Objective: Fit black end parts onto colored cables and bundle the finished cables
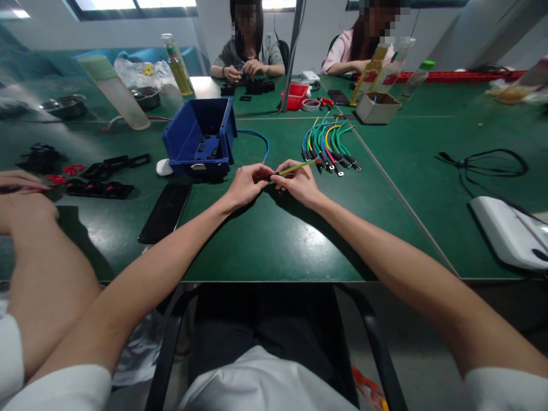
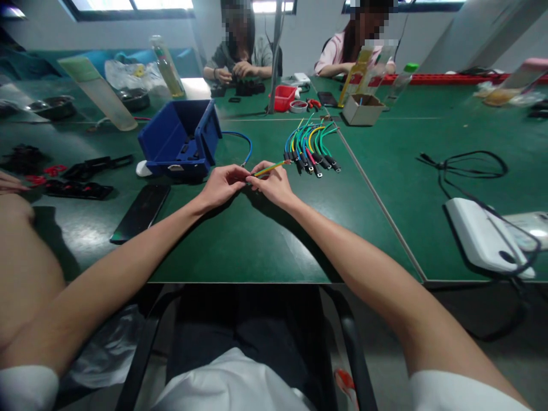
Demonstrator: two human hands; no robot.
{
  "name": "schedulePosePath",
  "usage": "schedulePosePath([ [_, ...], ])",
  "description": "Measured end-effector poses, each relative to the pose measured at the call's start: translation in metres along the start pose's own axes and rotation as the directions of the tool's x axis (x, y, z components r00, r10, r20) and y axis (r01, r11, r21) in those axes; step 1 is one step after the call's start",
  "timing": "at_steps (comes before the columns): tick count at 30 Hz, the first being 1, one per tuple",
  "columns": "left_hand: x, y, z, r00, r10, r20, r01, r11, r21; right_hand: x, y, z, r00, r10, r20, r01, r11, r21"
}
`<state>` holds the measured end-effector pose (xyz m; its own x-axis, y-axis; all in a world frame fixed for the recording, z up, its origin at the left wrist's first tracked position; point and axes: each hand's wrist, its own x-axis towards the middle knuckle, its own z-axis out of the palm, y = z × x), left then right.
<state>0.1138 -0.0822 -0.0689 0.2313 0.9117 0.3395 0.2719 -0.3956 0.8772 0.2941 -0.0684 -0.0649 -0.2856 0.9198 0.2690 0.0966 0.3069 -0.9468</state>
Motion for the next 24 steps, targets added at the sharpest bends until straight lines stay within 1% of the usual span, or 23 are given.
schedulePosePath([
  [5, -0.001, 0.007, 0.000, 0.999, -0.006, -0.046, 0.015, 0.980, 0.200, 0.001, -0.001, -0.001, 1.000, -0.014, -0.018, 0.014, 1.000, 0.018],
  [8, -0.001, 0.012, -0.001, 0.997, -0.013, -0.081, 0.035, 0.958, 0.283, 0.000, -0.003, -0.002, 1.000, -0.004, -0.029, 0.005, 0.999, 0.038],
  [11, -0.001, 0.014, -0.001, 0.997, -0.016, -0.077, 0.037, 0.957, 0.288, 0.001, -0.002, -0.002, 1.000, 0.002, -0.031, -0.001, 0.999, 0.052],
  [18, 0.000, 0.013, -0.001, 0.996, -0.065, -0.058, 0.076, 0.974, 0.213, 0.005, 0.008, -0.003, 1.000, -0.017, -0.015, 0.018, 0.999, 0.026],
  [24, -0.001, 0.016, 0.000, 0.995, -0.059, -0.082, 0.080, 0.954, 0.290, 0.004, 0.005, -0.003, 1.000, -0.016, -0.027, 0.017, 0.999, 0.039],
])
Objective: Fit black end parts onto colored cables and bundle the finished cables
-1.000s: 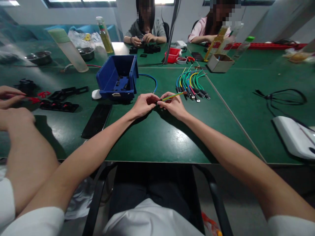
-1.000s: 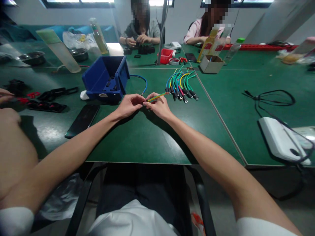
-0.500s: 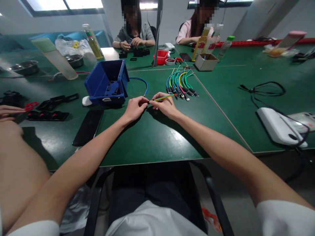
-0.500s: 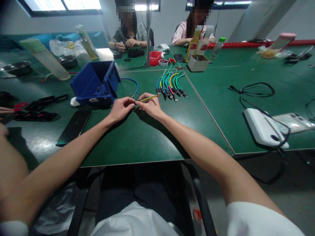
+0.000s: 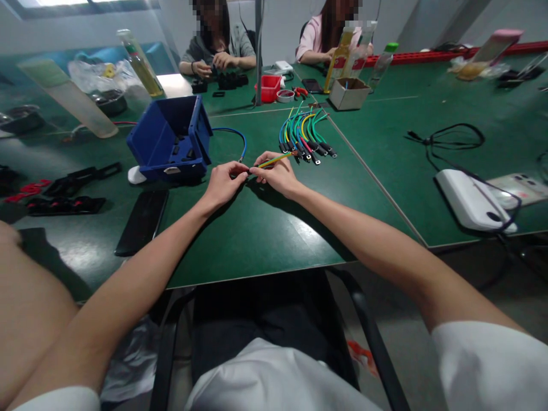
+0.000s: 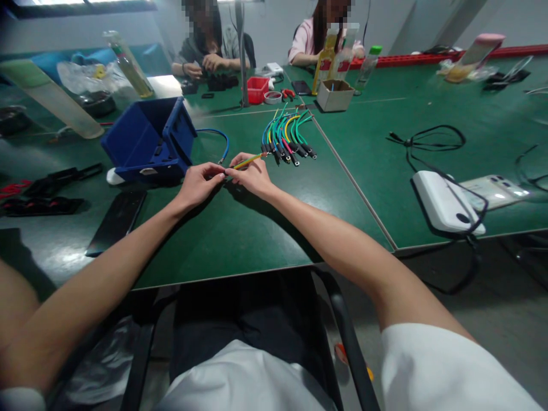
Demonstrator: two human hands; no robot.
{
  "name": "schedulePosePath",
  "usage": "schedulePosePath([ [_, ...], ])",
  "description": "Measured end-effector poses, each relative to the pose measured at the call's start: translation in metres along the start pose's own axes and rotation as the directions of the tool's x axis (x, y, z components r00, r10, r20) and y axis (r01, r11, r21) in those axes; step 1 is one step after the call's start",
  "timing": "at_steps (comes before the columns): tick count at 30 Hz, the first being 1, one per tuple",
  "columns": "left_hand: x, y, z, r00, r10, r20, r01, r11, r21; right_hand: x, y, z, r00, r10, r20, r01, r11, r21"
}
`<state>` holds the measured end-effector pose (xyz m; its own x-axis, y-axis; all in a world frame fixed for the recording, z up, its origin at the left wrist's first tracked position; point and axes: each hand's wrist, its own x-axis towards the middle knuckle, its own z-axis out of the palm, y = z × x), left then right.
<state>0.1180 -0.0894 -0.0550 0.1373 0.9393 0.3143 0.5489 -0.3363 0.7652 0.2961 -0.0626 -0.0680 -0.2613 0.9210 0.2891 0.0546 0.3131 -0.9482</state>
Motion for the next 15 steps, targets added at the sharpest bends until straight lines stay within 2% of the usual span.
schedulePosePath([
  [5, 0.0013, -0.0005, 0.0013, 0.999, 0.005, -0.032, -0.003, 0.998, 0.063, -0.0017, -0.0049, 0.0021, 1.000, 0.002, -0.022, -0.003, 1.000, -0.015],
  [15, 0.0034, -0.0060, 0.0007, 1.000, -0.031, 0.005, 0.031, 0.998, -0.050, -0.0024, -0.0035, -0.0005, 1.000, -0.005, -0.006, 0.005, 0.998, -0.055],
])
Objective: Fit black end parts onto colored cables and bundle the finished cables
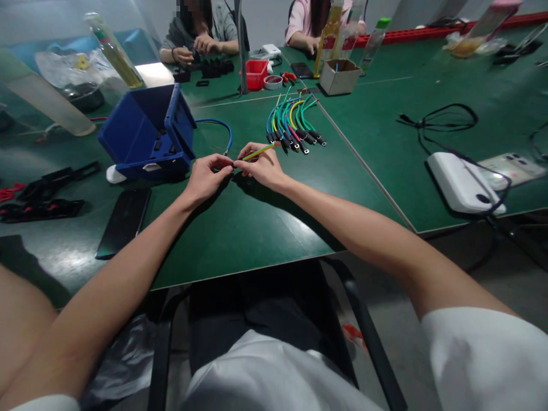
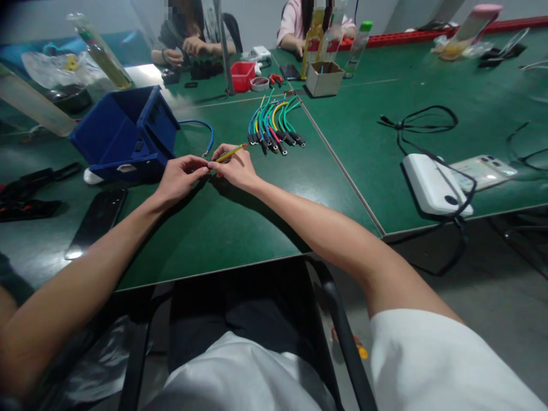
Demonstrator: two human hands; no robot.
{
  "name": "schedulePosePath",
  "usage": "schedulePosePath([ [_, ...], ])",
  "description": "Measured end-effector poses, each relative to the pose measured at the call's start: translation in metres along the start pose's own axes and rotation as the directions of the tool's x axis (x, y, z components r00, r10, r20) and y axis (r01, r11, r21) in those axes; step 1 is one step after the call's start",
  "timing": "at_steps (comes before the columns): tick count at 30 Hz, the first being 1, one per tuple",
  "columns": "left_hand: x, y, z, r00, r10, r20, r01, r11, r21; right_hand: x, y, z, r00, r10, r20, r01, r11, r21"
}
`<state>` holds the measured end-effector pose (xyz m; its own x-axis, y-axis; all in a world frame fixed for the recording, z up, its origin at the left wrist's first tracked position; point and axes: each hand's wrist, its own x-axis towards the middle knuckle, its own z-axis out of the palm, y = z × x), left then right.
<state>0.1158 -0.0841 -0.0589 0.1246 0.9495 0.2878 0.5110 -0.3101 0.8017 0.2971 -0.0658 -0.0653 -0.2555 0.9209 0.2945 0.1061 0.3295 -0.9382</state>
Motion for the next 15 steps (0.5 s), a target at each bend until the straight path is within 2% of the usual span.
schedulePosePath([
  [10, -0.0010, -0.0013, 0.0005, 0.999, -0.053, 0.012, 0.054, 0.994, -0.099, 0.0017, 0.0036, -0.0016, 0.997, -0.060, 0.049, 0.064, 0.994, -0.093],
  [15, -0.0002, -0.0035, -0.0008, 0.999, -0.040, 0.030, 0.044, 0.989, -0.141, 0.0059, 0.0067, 0.0003, 0.996, -0.077, 0.046, 0.082, 0.988, -0.129],
])
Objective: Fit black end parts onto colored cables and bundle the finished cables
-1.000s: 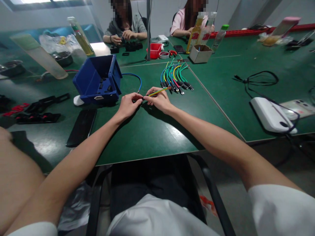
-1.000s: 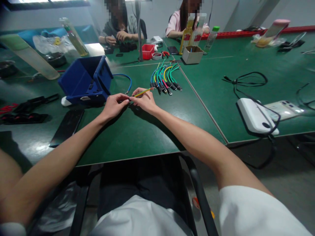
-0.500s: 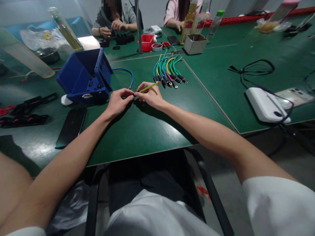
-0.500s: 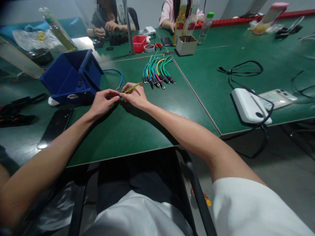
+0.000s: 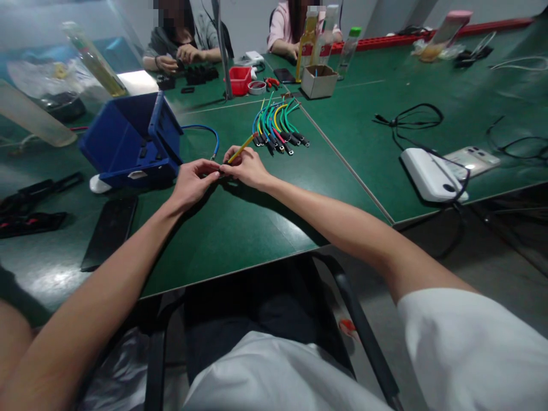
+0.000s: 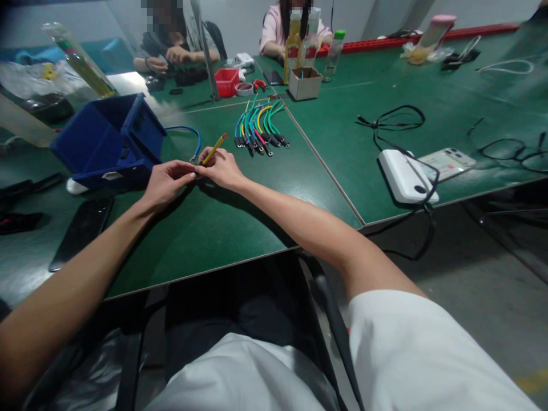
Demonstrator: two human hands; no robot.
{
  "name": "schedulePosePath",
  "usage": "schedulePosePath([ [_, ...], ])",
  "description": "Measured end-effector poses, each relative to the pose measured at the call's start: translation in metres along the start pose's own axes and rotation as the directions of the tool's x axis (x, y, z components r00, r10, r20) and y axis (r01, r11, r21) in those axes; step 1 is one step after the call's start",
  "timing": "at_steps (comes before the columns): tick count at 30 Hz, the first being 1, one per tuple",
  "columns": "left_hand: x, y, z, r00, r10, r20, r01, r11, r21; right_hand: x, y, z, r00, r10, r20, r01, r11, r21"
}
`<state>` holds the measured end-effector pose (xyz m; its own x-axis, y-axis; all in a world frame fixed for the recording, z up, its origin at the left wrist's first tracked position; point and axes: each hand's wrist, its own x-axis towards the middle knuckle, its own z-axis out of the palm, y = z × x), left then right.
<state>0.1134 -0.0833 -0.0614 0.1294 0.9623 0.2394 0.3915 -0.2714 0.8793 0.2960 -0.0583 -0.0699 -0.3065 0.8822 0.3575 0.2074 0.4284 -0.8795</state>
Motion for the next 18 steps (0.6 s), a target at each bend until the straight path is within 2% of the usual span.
schedulePosePath([
  [5, -0.001, 0.003, 0.002, 1.000, -0.025, -0.016, 0.025, 1.000, 0.000, 0.002, 0.000, 0.000, 0.999, 0.000, -0.050, -0.002, 0.999, -0.044],
  [10, -0.002, 0.006, 0.002, 1.000, -0.014, -0.023, 0.013, 1.000, -0.024, 0.000, -0.005, 0.002, 0.996, 0.081, -0.041, -0.079, 0.995, 0.056],
  [12, -0.002, 0.007, 0.001, 0.999, -0.028, -0.029, 0.028, 1.000, -0.003, -0.001, -0.007, 0.002, 0.993, 0.107, -0.054, -0.105, 0.993, 0.046],
  [18, -0.011, 0.011, 0.010, 0.999, 0.021, -0.024, -0.018, 0.992, 0.127, -0.003, -0.011, 0.002, 0.973, 0.101, -0.205, -0.108, 0.994, -0.022],
])
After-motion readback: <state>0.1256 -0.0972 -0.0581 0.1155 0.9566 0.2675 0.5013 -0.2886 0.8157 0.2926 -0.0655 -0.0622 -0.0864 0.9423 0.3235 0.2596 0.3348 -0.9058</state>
